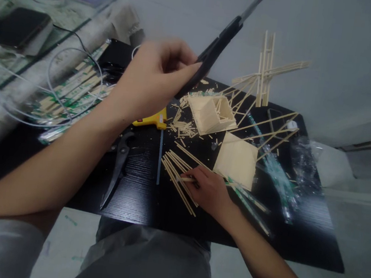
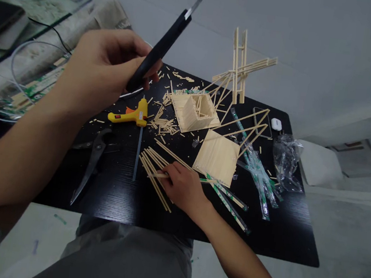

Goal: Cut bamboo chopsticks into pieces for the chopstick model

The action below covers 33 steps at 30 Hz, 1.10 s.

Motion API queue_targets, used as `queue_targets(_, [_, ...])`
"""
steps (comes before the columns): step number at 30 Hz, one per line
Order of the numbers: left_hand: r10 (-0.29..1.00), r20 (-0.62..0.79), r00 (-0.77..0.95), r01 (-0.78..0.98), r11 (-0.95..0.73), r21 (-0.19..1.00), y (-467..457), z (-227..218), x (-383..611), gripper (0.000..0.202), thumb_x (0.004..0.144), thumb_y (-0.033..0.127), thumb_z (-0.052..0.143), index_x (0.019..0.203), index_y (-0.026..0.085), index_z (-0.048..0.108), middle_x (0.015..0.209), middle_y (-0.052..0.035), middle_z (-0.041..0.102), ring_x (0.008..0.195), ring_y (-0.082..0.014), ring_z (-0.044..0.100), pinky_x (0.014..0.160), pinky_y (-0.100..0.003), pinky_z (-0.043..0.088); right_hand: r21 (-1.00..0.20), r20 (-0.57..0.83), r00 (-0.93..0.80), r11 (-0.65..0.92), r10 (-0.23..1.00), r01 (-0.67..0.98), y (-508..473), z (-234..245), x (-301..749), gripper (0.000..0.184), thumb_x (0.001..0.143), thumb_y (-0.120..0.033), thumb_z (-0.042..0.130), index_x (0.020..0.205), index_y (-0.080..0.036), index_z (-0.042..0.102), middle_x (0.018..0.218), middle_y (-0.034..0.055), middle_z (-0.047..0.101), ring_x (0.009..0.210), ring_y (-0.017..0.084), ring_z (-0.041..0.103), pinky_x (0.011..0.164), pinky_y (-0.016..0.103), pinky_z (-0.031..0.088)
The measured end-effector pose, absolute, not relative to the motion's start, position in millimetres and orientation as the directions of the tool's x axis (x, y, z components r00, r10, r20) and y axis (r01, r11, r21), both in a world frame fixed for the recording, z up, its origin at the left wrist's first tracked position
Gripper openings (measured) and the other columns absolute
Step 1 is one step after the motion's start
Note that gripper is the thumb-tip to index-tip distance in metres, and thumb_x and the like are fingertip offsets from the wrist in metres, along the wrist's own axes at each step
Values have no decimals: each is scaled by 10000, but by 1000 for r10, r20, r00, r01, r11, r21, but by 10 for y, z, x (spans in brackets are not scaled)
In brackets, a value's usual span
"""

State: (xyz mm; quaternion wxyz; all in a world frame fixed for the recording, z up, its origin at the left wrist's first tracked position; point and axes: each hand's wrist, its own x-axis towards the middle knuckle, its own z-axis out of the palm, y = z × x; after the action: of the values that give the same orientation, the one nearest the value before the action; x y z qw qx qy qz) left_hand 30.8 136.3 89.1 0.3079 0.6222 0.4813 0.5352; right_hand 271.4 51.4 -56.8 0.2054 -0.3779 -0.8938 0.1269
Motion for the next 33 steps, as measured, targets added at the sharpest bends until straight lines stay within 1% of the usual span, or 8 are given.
queue_targets(3, [931,362,-34,266,-341,902,1367,889,307,66,855,231,749,792,232,731,733,2,694,639,-123,604,540,-289,430,-378,298,-544,620,784,687,527,-542,2709,109,997,-266,669,1027,-171,711,919,64,724,763,184,716,624,279,498])
queue_targets(6, [933,358,-36,266,-336,903,1375,886,305,52,868,212,726,818,198,735,710,3,683,625,-112,602,533,-272,419,-361,278,-507,578,816,732,527,-530,2696,235,981,-340,713,1130,-159,701,1029,94,719,816,213,728,645,304,533])
queue_targets(15, [941,336,-45,233,-318,919,1333,926,343,112,868,110,698,792,185,734,713,12,693,616,-90,597,537,-250,416,-348,270,-555,617,787,706,510,-576,2678,123,999,-286,692,955,-172,709,890,56,714,784,204,716,629,292,507])
queue_targets(18, [944,328,-33,233,-312,921,1323,929,352,76,888,144,697,821,152,732,732,8,700,620,-78,606,551,-225,431,-376,265,-553,613,790,695,511,-557,2670,163,1010,-323,683,964,-170,717,900,60,725,795,204,719,648,297,516])
queue_targets(22, [937,349,27,265,-343,901,1350,878,307,88,913,219,711,875,140,720,702,14,667,621,-81,606,560,-200,431,-420,291,-527,602,798,680,522,-507,2666,262,1039,-399,638,1082,-158,731,941,80,750,833,209,732,708,307,549])
queue_targets(27, [904,415,98,323,-424,846,1384,817,237,182,883,353,764,890,181,706,754,-11,691,677,-123,625,590,-230,463,-435,309,-522,607,795,665,535,-462,2671,285,1096,-326,513,1193,-166,728,971,95,769,881,207,733,778,316,574])
queue_targets(30, [863,494,110,402,-493,772,1382,801,211,188,850,357,781,911,199,700,790,-7,685,701,-131,603,618,-249,451,-436,312,-526,611,791,660,556,-443,2677,326,1116,-305,454,1224,-161,726,971,98,763,889,203,732,797,315,581])
queue_targets(33, [848,518,110,456,-506,732,1370,798,188,220,830,344,789,976,205,703,840,-15,684,722,-140,588,636,-270,444,-406,318,-499,592,806,696,604,-400,2716,316,1112,-302,466,1211,-164,732,974,97,760,896,211,735,789,317,579])
